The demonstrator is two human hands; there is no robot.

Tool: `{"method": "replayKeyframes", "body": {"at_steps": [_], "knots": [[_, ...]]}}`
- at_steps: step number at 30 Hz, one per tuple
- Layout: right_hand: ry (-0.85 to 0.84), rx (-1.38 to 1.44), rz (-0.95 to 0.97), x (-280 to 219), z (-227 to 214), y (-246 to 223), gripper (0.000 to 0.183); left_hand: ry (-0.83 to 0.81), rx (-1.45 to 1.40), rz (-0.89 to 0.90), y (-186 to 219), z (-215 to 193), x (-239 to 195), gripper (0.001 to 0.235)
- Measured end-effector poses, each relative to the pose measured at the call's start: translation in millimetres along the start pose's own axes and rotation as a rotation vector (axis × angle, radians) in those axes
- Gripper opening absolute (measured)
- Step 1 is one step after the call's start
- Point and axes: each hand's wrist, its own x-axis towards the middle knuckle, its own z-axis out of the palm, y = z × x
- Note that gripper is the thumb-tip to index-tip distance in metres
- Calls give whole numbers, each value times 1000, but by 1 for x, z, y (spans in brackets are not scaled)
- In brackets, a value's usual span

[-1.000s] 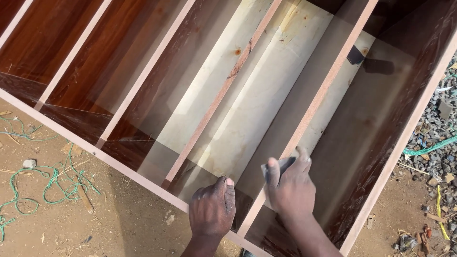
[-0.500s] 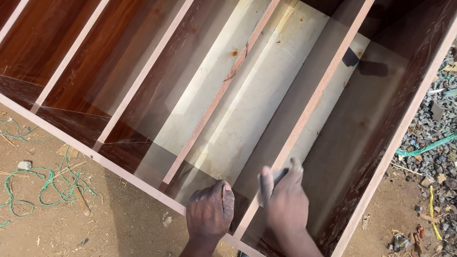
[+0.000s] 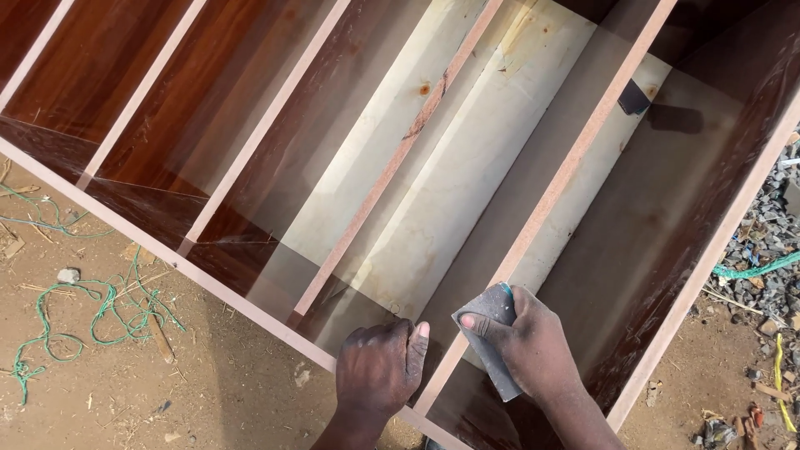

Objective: The person sands the edges and interior surfaces of a wooden drawer frame using a sanding block. They work on the outer edges and then move to the inner dividers and bottom surface of the drawer.

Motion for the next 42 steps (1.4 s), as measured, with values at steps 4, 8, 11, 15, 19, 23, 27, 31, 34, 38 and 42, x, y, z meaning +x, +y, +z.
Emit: {"method": "replayKeyframes", "body": {"at_steps": [4, 8, 11, 15, 19, 23, 27, 31, 34, 38, 42], "knots": [[-116, 83, -22, -35, 36, 14, 28, -79, 20, -98, -5, 2, 7, 46], [-143, -141, 28, -15, 19, 26, 37, -59, -3, -99, 1, 3, -2, 49], [-197, -44, -56, -9, 53, 70, 47, -51, 12, -103, -1, 3, -1, 49], [-206, -290, -46, -23, 29, 36, 47, -75, 15, -56, -1, 2, 1, 51], [1, 25, -8, -12, 45, 58, 34, -29, -23, 53, 3, -3, 2, 50], [-223, -116, 15, -14, 32, 39, 33, -68, -27, 66, 2, -1, 1, 45], [128, 267, -103, 10, 4, 17, 31, -71, -48, 144, 0, 1, 1, 49], [25, 343, -2, -10, 44, 51, 31, -76, -19, 145, 0, -3, 1, 47], [52, 300, -33, -3, 22, 29, 36, -40, -48, 139, -1, 0, -2, 41], [75, 424, -17, -20, 56, 45, 25, -60, -40, 48, 3, -6, -3, 44], [51, 350, 33, -18, 8, -12, 19, -101, -53, -22, -1, -1, 0, 45]]}}
